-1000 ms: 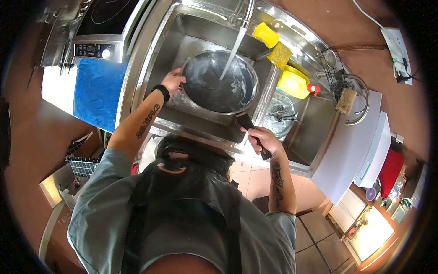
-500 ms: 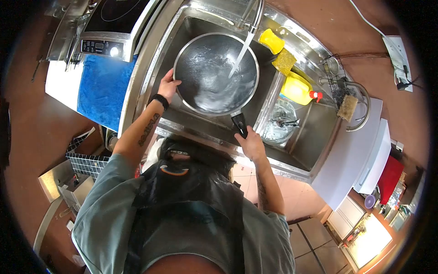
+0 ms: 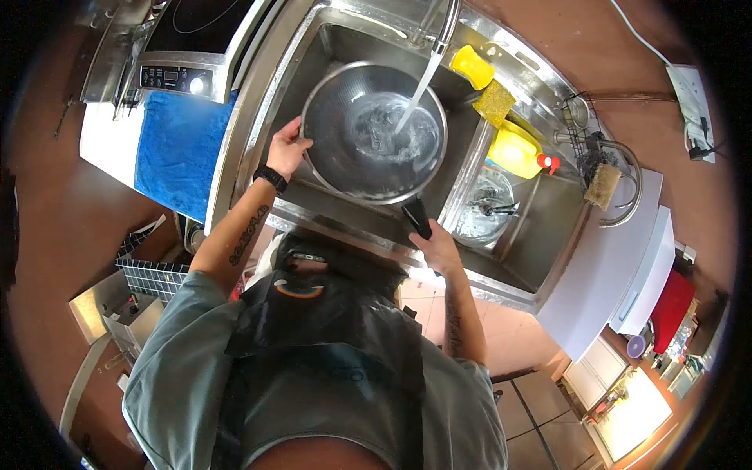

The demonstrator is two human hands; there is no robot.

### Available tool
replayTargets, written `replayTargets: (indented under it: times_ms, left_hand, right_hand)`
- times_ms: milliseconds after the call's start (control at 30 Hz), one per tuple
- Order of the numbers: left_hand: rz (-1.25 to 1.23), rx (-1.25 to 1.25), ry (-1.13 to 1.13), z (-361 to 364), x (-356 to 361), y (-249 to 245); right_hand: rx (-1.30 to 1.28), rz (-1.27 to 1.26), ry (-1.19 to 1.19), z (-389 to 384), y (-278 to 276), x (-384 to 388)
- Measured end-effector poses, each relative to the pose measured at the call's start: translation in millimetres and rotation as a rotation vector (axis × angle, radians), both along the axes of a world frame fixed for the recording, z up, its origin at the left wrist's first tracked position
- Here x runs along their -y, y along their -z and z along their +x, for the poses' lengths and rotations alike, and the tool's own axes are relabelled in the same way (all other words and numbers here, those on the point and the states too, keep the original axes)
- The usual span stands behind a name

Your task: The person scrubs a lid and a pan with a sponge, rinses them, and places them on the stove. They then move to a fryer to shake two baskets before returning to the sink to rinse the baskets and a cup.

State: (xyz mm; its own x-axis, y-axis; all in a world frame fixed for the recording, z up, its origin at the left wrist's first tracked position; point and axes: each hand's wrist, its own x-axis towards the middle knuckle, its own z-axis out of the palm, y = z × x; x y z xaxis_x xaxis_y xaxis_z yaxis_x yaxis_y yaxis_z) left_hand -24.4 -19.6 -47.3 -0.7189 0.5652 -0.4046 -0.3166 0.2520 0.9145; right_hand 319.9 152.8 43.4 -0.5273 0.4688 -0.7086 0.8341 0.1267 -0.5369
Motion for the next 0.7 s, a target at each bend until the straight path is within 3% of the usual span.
replayTargets:
  times_ms: [33,100,167,200,233,300,367,433,533,633,700]
  left_hand:
    - [0.108,-0.012,-0.072,-0.2,1.4,2.6]
    - [0.156,0.021,-0.085,-7.8,-7.0,2.8]
    - [0.177,-0.032,-0.149,-14.8,-18.1,0.0]
    - [0.200,-0.068,-0.131,-17.9,-24.3,-8.0]
    - [0.202,-0.067,-0.119,-19.5,-29.3,-16.1]
    - [0.254,-0.149,-0.090,-22.9,-38.0,-28.3]
    - [0.235,-0.207,-0.108,-24.2,-41.5,-44.1]
    - [0.065,-0.422,-0.087,-33.9,-33.2,-43.3]
    - [-0.053,-0.582,-0.104,-32.1,-26.6,-87.5]
    - [-0.012,-0.555,-0.100,-34.1,-14.9,-97.3]
    - [0.104,-0.462,-0.138,-40.2,-10.9,-80.3]
  right_hand:
    - [-0.087,0.199,-0.051,0.7,9.3,6.9]
    - [-0.009,0.120,-0.009,-9.2,17.2,7.9]
    - [-0.100,0.179,0.019,-13.4,25.2,7.9]
    - [-0.052,0.007,0.120,-23.4,16.7,4.1]
    - [-0.042,0.005,0.124,-27.5,18.3,0.1]
    - [0.022,-0.321,0.222,-44.2,19.2,-10.5]
    - [0.030,-0.296,0.219,-54.5,24.5,-12.5]
    - [-0.040,-0.329,0.206,-53.9,49.4,-11.1]
    - [-0.070,-0.334,0.218,-71.6,55.7,-3.3]
    - [-0.105,-0.328,0.237,-82.2,59.4,7.2]
    - [-0.055,-0.139,0.208,-85.0,76.4,10.6]
